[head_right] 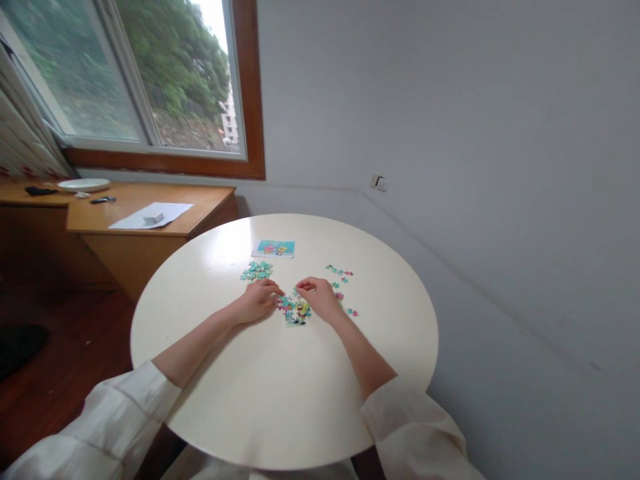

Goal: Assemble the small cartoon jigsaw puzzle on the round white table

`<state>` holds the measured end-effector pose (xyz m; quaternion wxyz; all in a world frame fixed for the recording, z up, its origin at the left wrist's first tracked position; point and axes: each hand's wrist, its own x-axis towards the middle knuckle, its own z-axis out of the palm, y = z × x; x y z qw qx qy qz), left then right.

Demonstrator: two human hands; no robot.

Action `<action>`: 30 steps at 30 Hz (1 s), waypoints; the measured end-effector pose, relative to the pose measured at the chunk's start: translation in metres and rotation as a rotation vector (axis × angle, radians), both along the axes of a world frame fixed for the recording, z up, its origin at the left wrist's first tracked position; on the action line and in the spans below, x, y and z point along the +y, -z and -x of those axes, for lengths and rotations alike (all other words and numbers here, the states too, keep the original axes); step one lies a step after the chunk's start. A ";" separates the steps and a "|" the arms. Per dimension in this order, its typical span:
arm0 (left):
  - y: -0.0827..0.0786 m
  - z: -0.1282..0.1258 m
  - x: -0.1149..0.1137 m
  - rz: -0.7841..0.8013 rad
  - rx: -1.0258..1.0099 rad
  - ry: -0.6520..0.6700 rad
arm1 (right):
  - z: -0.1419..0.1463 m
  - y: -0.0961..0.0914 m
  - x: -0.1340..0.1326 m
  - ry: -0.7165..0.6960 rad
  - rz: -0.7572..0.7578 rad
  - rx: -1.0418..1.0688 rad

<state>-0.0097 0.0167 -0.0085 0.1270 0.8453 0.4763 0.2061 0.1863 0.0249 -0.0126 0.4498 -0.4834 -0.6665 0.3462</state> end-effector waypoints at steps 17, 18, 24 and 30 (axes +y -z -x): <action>0.005 0.001 0.004 -0.039 0.002 0.015 | 0.027 0.009 0.015 0.055 -0.078 -0.027; 0.005 0.000 0.005 -0.041 0.000 0.015 | 0.026 0.009 0.013 0.038 -0.091 -0.035; 0.005 0.000 0.005 -0.049 -0.001 0.019 | 0.025 0.004 0.005 -0.004 -0.101 -0.085; 0.005 0.000 0.005 -0.051 0.008 0.014 | 0.025 0.005 0.005 0.002 -0.117 -0.094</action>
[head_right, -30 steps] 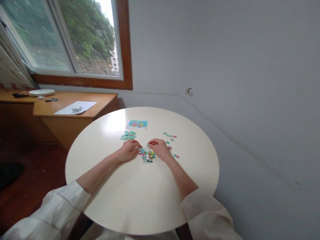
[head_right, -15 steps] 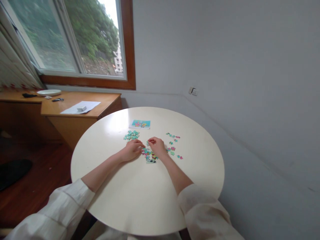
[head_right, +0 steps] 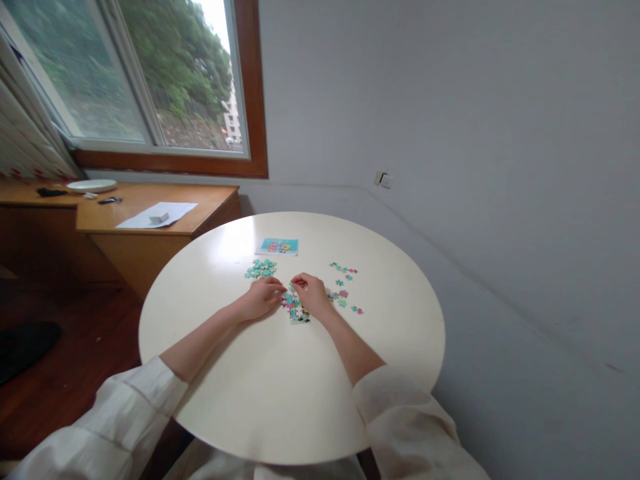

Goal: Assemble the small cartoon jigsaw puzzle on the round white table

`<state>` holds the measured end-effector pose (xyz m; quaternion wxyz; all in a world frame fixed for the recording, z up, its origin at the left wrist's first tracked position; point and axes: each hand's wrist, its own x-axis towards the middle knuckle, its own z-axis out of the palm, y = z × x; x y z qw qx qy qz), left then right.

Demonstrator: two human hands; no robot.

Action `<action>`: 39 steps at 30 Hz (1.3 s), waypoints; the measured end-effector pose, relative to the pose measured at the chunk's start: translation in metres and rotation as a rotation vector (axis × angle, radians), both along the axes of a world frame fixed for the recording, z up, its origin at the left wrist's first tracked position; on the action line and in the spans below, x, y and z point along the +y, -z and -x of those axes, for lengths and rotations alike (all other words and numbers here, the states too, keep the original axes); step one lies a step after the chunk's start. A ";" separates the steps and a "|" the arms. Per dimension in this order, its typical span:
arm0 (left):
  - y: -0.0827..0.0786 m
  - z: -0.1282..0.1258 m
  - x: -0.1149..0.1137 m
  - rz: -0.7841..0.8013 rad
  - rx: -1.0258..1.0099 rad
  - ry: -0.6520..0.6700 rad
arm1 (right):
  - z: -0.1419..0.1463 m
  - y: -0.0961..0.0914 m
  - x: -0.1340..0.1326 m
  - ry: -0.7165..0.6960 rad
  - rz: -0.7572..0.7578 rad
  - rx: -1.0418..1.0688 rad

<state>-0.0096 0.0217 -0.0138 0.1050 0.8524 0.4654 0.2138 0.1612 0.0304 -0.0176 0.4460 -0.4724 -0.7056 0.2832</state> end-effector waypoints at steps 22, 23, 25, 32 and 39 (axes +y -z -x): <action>-0.001 0.001 0.000 0.007 0.016 -0.008 | -0.001 0.004 0.004 -0.006 0.033 -0.064; 0.000 0.001 0.000 0.005 0.016 -0.007 | -0.001 0.004 0.003 -0.005 0.033 -0.067; 0.000 0.001 0.000 0.005 0.017 -0.009 | -0.001 0.004 0.003 -0.002 0.031 -0.079; -0.001 0.001 0.000 0.001 0.022 -0.013 | -0.001 0.000 0.001 0.018 0.021 -0.128; 0.000 0.000 0.001 0.003 0.015 -0.016 | -0.001 0.001 0.002 0.015 -0.030 -0.186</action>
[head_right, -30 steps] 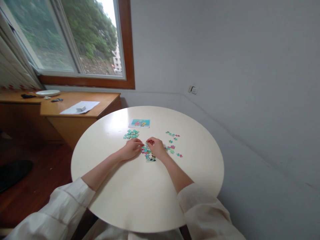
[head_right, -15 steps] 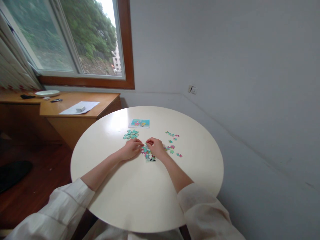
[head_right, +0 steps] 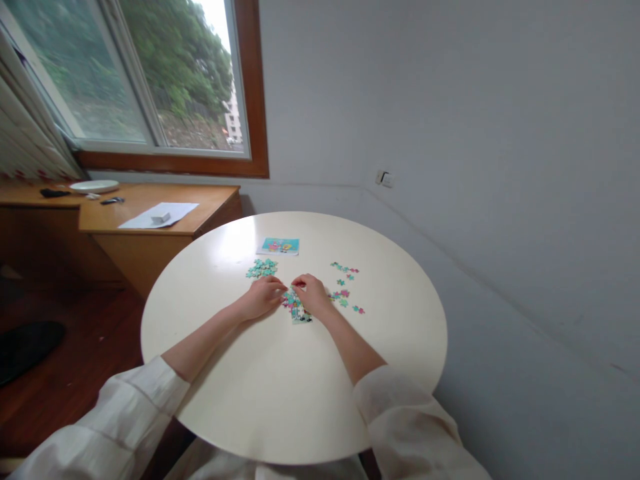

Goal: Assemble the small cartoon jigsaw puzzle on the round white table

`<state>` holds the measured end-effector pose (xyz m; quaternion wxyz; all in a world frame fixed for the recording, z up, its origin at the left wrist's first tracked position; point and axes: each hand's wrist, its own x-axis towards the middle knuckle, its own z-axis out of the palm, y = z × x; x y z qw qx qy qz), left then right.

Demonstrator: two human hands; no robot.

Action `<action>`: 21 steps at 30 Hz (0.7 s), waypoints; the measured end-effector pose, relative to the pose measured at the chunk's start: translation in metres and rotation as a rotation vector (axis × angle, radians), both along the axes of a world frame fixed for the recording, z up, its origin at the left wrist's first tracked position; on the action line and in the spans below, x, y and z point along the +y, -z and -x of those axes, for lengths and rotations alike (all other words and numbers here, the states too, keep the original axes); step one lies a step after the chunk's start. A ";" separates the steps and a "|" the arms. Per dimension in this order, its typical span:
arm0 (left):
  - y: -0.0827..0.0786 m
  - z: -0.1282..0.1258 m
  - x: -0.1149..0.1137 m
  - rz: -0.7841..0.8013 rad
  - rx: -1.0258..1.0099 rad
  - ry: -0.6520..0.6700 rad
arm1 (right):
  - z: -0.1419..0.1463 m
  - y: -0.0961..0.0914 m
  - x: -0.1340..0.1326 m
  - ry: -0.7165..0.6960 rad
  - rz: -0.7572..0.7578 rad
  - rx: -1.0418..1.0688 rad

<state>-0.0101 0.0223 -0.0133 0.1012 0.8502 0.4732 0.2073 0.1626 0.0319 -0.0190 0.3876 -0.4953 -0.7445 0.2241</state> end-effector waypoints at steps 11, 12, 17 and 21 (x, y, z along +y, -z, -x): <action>0.003 0.000 0.001 -0.007 0.004 -0.013 | 0.002 0.006 0.004 0.038 -0.042 -0.151; 0.003 0.000 0.001 -0.006 0.004 -0.012 | 0.002 0.006 0.005 0.038 -0.043 -0.164; 0.002 0.000 0.000 -0.006 0.002 -0.017 | 0.002 0.007 0.005 0.038 -0.057 -0.179; 0.001 0.000 -0.001 0.002 -0.014 -0.013 | 0.001 0.008 0.005 0.033 -0.058 -0.176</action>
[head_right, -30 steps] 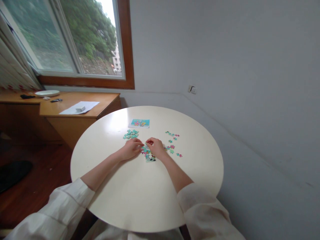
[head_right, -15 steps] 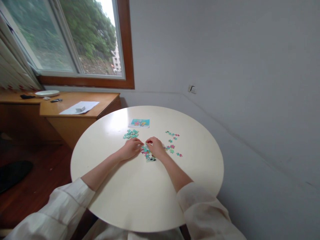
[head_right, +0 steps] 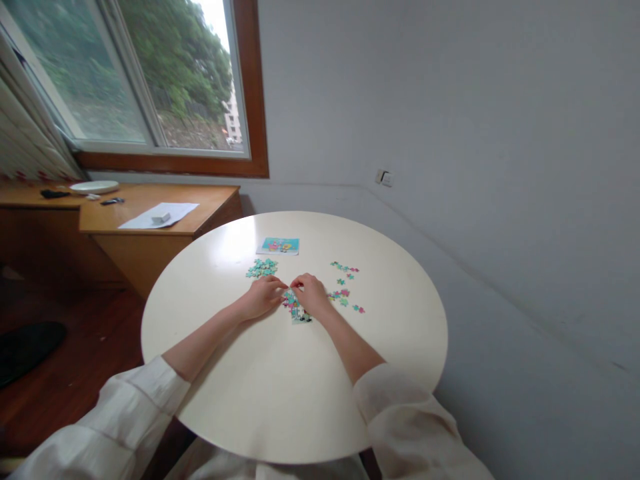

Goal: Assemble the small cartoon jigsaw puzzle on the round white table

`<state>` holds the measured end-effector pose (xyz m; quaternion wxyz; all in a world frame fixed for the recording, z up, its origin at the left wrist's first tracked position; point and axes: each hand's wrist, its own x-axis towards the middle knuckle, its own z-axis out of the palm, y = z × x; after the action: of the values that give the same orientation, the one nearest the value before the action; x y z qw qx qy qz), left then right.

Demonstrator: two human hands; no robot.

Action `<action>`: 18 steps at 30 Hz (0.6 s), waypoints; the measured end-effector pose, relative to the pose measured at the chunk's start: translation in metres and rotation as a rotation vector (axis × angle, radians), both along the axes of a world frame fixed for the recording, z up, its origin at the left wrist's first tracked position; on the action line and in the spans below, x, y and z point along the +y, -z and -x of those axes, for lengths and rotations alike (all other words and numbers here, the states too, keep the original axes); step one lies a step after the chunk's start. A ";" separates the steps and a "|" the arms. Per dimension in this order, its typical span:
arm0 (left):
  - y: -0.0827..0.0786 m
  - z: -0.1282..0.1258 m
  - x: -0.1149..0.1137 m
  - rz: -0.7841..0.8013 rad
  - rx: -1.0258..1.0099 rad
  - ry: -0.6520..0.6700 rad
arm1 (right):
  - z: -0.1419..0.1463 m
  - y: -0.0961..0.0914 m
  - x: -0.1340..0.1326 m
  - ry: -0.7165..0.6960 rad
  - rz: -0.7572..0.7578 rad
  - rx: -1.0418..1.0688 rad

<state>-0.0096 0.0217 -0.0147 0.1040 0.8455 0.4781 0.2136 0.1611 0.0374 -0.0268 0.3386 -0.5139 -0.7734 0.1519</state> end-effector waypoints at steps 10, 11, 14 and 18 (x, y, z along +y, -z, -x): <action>-0.003 -0.001 -0.003 0.016 0.013 -0.010 | -0.001 0.002 -0.001 -0.009 -0.019 0.015; -0.004 -0.001 -0.003 0.019 0.015 -0.010 | -0.001 0.002 -0.001 -0.010 -0.021 0.016; -0.004 -0.001 -0.003 0.019 0.014 -0.011 | -0.001 0.002 -0.001 -0.011 -0.021 0.016; -0.002 -0.001 -0.002 0.007 0.020 -0.011 | -0.001 0.001 -0.002 -0.007 -0.023 0.010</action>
<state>-0.0086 0.0201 -0.0126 0.1010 0.8446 0.4847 0.2040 0.1619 0.0357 -0.0281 0.3477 -0.5066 -0.7752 0.1466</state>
